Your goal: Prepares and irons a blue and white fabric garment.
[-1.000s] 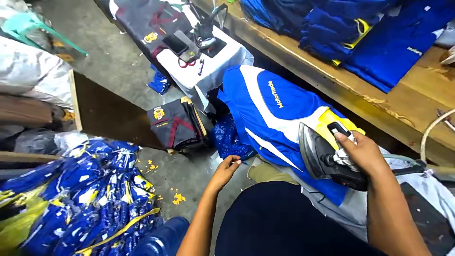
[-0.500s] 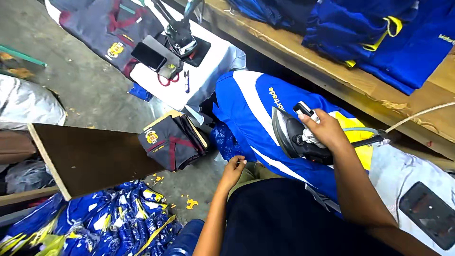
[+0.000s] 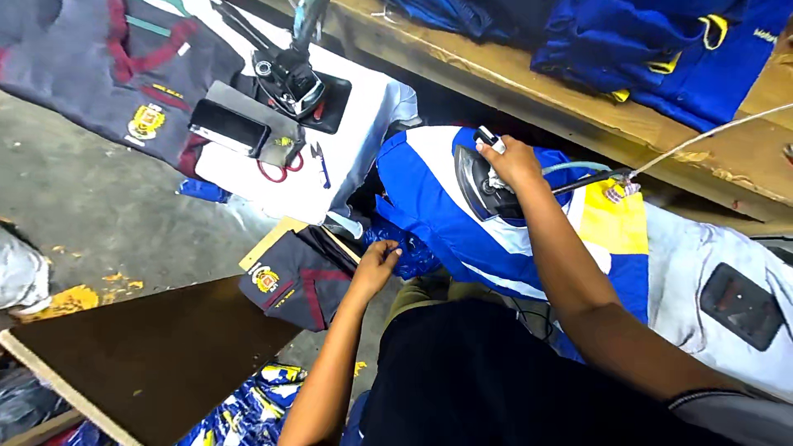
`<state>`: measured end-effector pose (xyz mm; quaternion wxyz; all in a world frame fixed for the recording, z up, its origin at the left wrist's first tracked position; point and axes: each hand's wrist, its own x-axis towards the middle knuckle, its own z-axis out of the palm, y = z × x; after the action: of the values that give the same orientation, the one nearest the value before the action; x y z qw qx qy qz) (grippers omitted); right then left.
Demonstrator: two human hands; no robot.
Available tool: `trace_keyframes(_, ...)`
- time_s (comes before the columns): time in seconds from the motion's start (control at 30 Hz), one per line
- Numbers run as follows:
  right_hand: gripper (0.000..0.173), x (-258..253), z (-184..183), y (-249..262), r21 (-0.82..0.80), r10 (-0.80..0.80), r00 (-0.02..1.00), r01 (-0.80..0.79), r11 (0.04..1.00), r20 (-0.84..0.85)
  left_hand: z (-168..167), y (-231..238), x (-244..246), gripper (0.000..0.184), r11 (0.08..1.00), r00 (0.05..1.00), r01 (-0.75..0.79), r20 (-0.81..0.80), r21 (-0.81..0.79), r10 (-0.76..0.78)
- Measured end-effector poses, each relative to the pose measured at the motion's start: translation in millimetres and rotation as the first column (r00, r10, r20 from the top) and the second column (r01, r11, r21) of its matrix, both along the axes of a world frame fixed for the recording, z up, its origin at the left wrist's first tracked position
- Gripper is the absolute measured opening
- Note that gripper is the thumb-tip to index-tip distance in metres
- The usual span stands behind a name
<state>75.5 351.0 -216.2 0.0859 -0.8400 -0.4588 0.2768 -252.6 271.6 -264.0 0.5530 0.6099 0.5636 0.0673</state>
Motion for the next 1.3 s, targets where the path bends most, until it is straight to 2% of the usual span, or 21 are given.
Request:
trace_keyframes(0.07, 0.066, -8, -5, 5, -0.037, -0.009, 0.999, 0.011, 0.999, 0.032, -5, 23, 0, 0.036, 0.997, 0.999, 0.039, -0.005, 0.059, -0.039)
trace_keyframes(0.13, 0.067, -12, -5, 2, -0.076, -0.019, 0.998, 0.024, 0.997, 0.064, -14, 47, 7, 0.036, 0.977, 0.994, 0.110, -0.035, 0.185, -0.105)
trace_keyframes(0.27, 0.067, -17, -4, -5, -0.121, -0.022, 0.994, 0.034, 0.992, 0.104, -38, 115, 43, 0.040, 0.846, 0.973, 0.229, -0.106, 0.482, -0.203)
trace_keyframes(0.33, 0.068, -21, -6, -1, -0.135, -0.028, 0.988, 0.049, 0.990, 0.153, -58, 156, 59, 0.043, 0.788, 0.959, 0.281, -0.176, 0.548, -0.220)
trace_keyframes(0.47, 0.070, -32, -6, 31, -0.125, -0.041, 0.983, 0.064, 0.990, 0.178, -96, 213, 65, 0.047, 0.810, 0.935, 0.331, -0.282, 0.485, -0.213)
trace_keyframes(0.7, 0.068, -47, -3, 90, -0.079, -0.016, 0.994, 0.025, 0.997, 0.112, -97, 227, 52, 0.047, 0.855, 0.942, 0.327, -0.211, 0.403, -0.260)
trace_keyframes(0.8, 0.067, -45, -3, 74, -0.110, 0.060, 0.991, -0.046, 0.993, 0.122, -96, 231, 52, 0.047, 0.867, 0.945, 0.320, -0.196, 0.382, -0.263)
trace_keyframes(0.93, 0.066, -38, -9, 25, -0.154, 0.186, 0.971, -0.164, 0.974, 0.148, -94, 231, 52, 0.047, 0.877, 0.945, 0.320, -0.187, 0.358, -0.268)
trace_keyframes(1.03, 0.066, -40, -10, 16, -0.169, 0.187, 0.970, -0.160, 0.973, 0.156, -97, 231, 52, 0.047, 0.886, 0.954, 0.298, -0.143, 0.356, -0.264)
trace_keyframes(1.3, 0.069, -82, -1, 98, -0.128, 0.154, 0.981, -0.139, 0.982, 0.120, -89, 238, 53, 0.046, 0.910, 0.966, 0.256, -0.066, 0.325, -0.249)
